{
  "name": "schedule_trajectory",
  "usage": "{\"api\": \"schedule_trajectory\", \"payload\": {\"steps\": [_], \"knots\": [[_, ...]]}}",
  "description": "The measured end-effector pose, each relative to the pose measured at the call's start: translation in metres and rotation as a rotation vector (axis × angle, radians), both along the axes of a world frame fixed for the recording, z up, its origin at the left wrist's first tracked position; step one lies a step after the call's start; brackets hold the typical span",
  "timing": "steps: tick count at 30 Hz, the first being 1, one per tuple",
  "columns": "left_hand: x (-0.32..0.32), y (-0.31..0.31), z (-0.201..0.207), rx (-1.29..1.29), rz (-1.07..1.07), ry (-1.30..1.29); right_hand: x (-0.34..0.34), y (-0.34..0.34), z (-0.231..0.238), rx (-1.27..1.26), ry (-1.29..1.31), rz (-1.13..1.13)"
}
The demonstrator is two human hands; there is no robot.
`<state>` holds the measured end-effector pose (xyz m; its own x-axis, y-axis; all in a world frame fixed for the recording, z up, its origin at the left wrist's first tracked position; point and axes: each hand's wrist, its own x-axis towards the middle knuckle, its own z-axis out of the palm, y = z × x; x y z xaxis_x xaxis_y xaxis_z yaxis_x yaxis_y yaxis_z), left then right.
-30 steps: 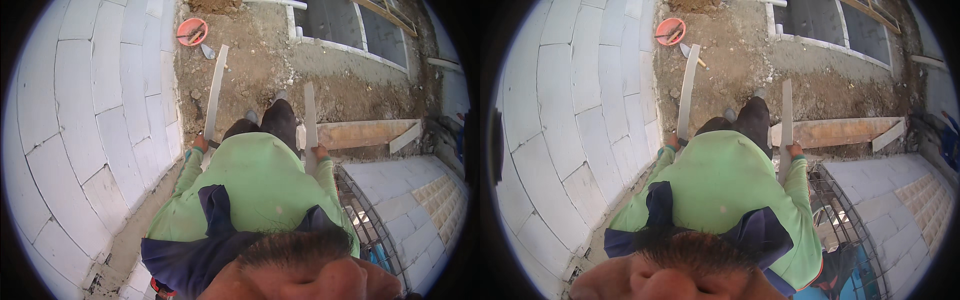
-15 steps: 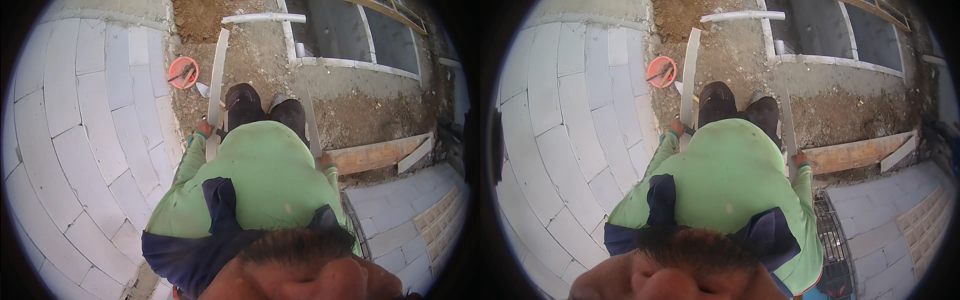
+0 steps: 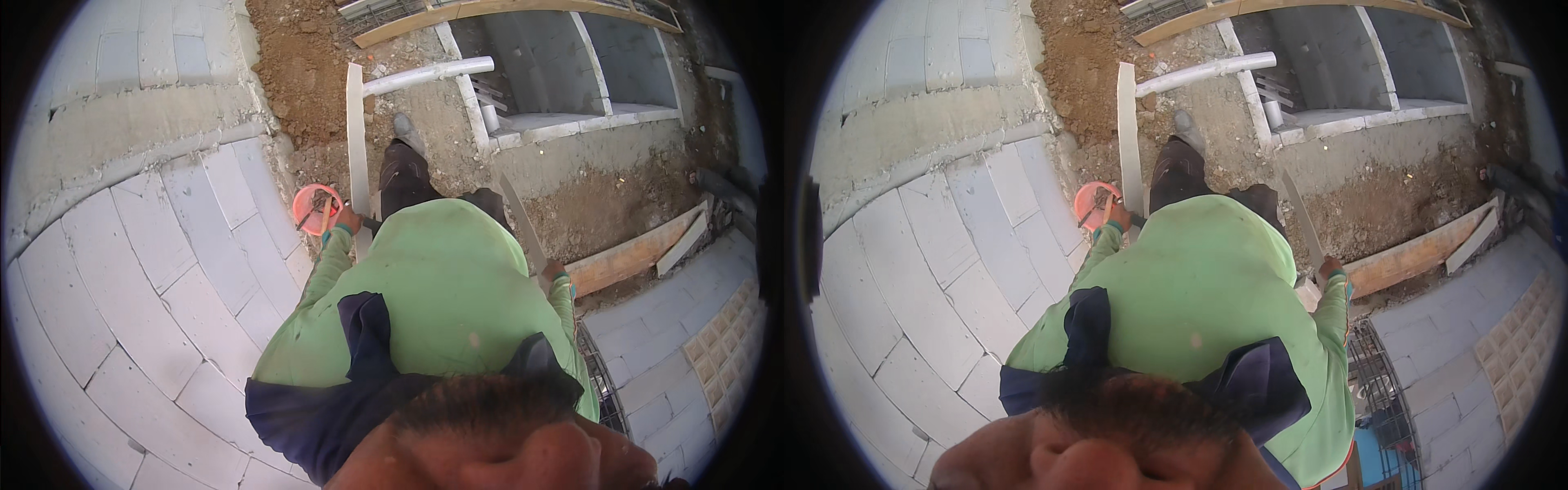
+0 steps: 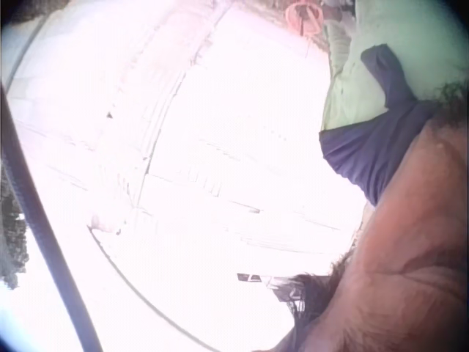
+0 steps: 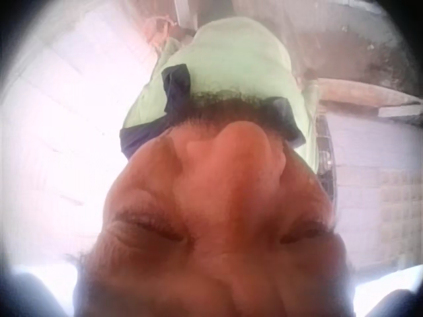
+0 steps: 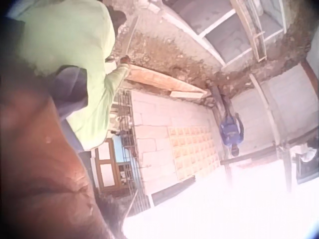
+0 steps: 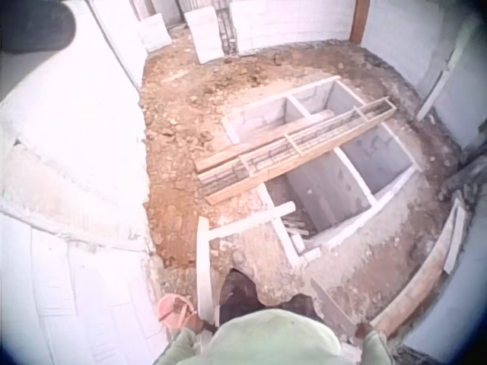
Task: The person marks a curved corner on a tile piece with a marker, ત્યારબાદ uses an axe as a chisel and a hammer to carefully chip away the marked section. Then, they carry the cut piece to a construction site and position it over a pipe in a concrete frame.
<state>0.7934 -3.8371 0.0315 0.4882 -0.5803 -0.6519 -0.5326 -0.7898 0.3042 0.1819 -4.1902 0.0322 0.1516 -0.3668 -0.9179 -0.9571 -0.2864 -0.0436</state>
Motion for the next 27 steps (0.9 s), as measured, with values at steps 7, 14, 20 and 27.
{"api": "schedule_trajectory", "payload": {"steps": [7,14,20,27], "knots": [[0.151,-0.068,0.050,0.066,0.325,0.201,0.180,-0.001,0.070,0.171,0.125,0.000],[0.264,-0.134,0.050,-0.030,0.368,0.268,0.232,-0.012,0.032,0.190,-0.072,-0.317],[0.358,-0.204,0.044,-0.074,0.219,0.192,0.332,-0.017,-0.012,0.196,-0.127,-1.167],[0.470,-0.343,0.011,-0.122,0.081,0.296,0.397,-0.016,-0.067,-0.009,-0.009,-1.257]]}}
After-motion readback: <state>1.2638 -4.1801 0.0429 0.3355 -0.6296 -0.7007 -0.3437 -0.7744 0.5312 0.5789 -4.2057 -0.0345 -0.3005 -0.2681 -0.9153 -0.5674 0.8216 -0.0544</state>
